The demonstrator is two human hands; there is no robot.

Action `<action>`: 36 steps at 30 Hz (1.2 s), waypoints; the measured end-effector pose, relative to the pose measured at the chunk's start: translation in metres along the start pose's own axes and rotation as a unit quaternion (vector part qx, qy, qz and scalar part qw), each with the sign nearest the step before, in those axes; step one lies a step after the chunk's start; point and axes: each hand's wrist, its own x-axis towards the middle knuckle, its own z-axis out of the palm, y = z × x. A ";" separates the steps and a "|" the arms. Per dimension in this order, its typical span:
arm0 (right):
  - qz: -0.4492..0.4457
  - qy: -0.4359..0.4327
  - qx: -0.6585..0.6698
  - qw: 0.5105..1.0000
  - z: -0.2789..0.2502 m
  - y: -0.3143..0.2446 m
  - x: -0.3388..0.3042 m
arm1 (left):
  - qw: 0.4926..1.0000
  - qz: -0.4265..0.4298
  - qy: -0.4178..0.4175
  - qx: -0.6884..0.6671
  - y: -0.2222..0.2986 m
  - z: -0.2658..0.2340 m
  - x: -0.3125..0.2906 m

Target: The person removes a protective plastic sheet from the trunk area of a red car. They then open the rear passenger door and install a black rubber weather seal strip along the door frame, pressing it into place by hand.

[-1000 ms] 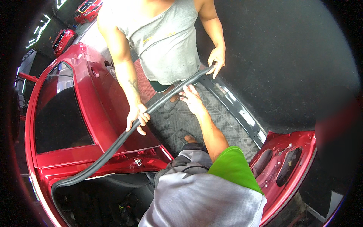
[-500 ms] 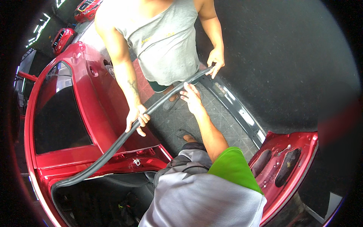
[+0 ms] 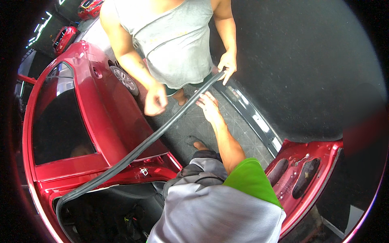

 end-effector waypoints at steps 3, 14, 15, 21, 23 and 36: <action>0.008 -0.017 0.024 1.000 -0.003 0.006 -0.003 | 0.998 -0.068 0.001 -0.011 -0.015 -0.021 -0.101; 0.024 -0.016 0.023 0.999 0.004 0.007 -0.008 | 0.863 -0.499 -0.056 0.052 -0.053 -0.103 -0.510; 0.025 -0.020 0.025 0.999 0.003 0.008 -0.007 | 0.846 -0.527 -0.059 0.055 -0.051 -0.108 -0.536; 0.033 -0.017 0.021 0.999 -0.002 0.011 -0.003 | 0.746 -0.660 -0.064 0.067 -0.033 -0.136 -0.657; 0.036 -0.020 0.014 0.999 -0.006 0.015 0.002 | 0.719 -0.689 -0.059 0.067 -0.025 -0.142 -0.686; 0.131 0.082 -0.081 0.985 -0.003 0.021 0.011 | 0.686 -0.716 0.131 0.019 0.052 -0.140 -0.727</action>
